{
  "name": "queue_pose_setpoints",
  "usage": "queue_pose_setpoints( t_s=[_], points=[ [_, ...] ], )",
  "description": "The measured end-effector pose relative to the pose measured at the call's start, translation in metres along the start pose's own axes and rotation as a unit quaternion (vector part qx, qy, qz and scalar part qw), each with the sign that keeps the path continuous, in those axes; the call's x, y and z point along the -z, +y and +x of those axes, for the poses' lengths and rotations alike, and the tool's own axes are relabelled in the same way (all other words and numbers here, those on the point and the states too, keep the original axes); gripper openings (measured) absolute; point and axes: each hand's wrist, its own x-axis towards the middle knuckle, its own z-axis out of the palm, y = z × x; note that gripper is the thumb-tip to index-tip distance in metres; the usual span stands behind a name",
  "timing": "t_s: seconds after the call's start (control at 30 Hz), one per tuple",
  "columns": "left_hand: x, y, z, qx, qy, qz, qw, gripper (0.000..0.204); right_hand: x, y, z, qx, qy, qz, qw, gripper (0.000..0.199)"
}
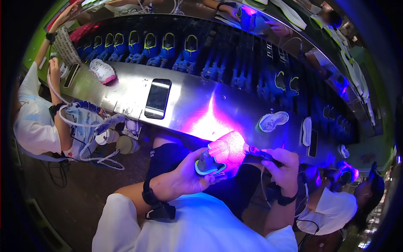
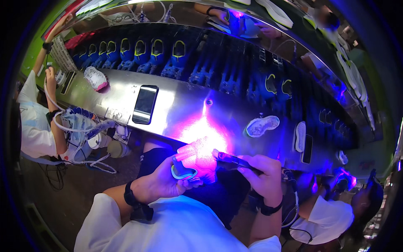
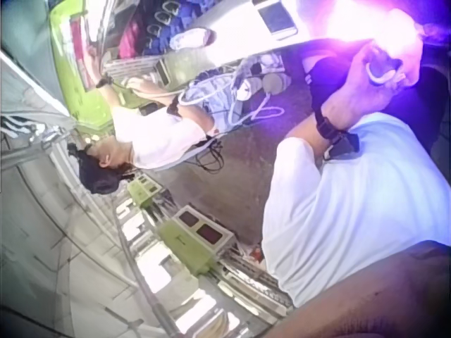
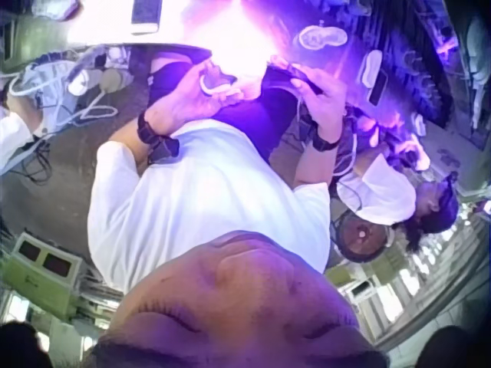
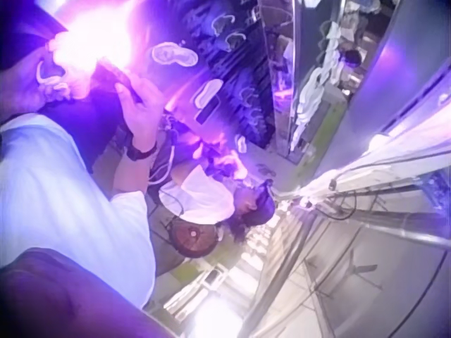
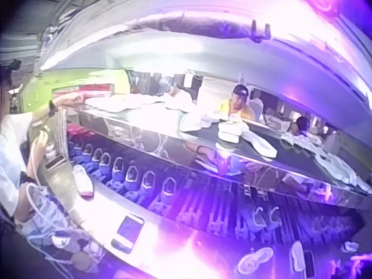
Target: The person is using a brush to apply glue to the bottom of shoe uppers at a workstation.
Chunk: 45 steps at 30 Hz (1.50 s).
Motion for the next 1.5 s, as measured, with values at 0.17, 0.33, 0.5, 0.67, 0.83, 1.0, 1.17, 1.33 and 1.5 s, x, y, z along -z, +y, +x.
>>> queue_pose_setpoints(
  t_s=[0.17,0.33,0.5,0.67,0.83,1.0,1.17,1.33,1.5],
  points=[
    [-0.002,-0.001,0.001,0.058,0.030,-0.130,0.989,0.076,-0.009,0.021,0.006,0.000,0.001,0.054,0.999,0.031],
    [0.012,-0.002,0.016,0.119,-0.054,-0.166,0.978,0.066,-0.025,0.049,-0.002,0.016,0.047,0.139,0.989,0.035],
    [0.001,-0.005,0.017,0.121,-0.038,-0.164,0.978,0.065,-0.038,0.068,-0.028,-0.035,0.046,0.198,0.979,0.039],
    [-0.031,0.006,0.017,-0.058,0.040,0.126,0.990,0.053,-0.042,0.077,-0.046,-0.057,0.067,0.149,0.985,0.031],
    [-0.032,0.044,0.027,-0.109,-0.018,0.372,0.922,0.074,-0.025,0.049,0.007,-0.069,0.174,-0.011,0.982,0.033],
    [-0.048,0.064,0.006,-0.214,0.011,0.534,0.818,0.095,-0.017,0.013,0.003,-0.067,0.150,-0.054,0.985,0.036],
    [-0.056,0.066,0.006,-0.200,-0.026,0.569,0.797,0.094,-0.017,0.008,0.009,0.026,0.195,0.008,0.980,0.039],
    [-0.058,0.055,0.001,-0.236,-0.012,0.624,0.745,0.101,-0.022,0.007,0.011,0.012,0.202,0.087,0.975,0.040],
    [-0.057,0.045,0.004,-0.248,-0.013,0.607,0.755,0.100,-0.032,0.009,0.000,-0.028,0.158,0.113,0.981,0.037]
  ],
)
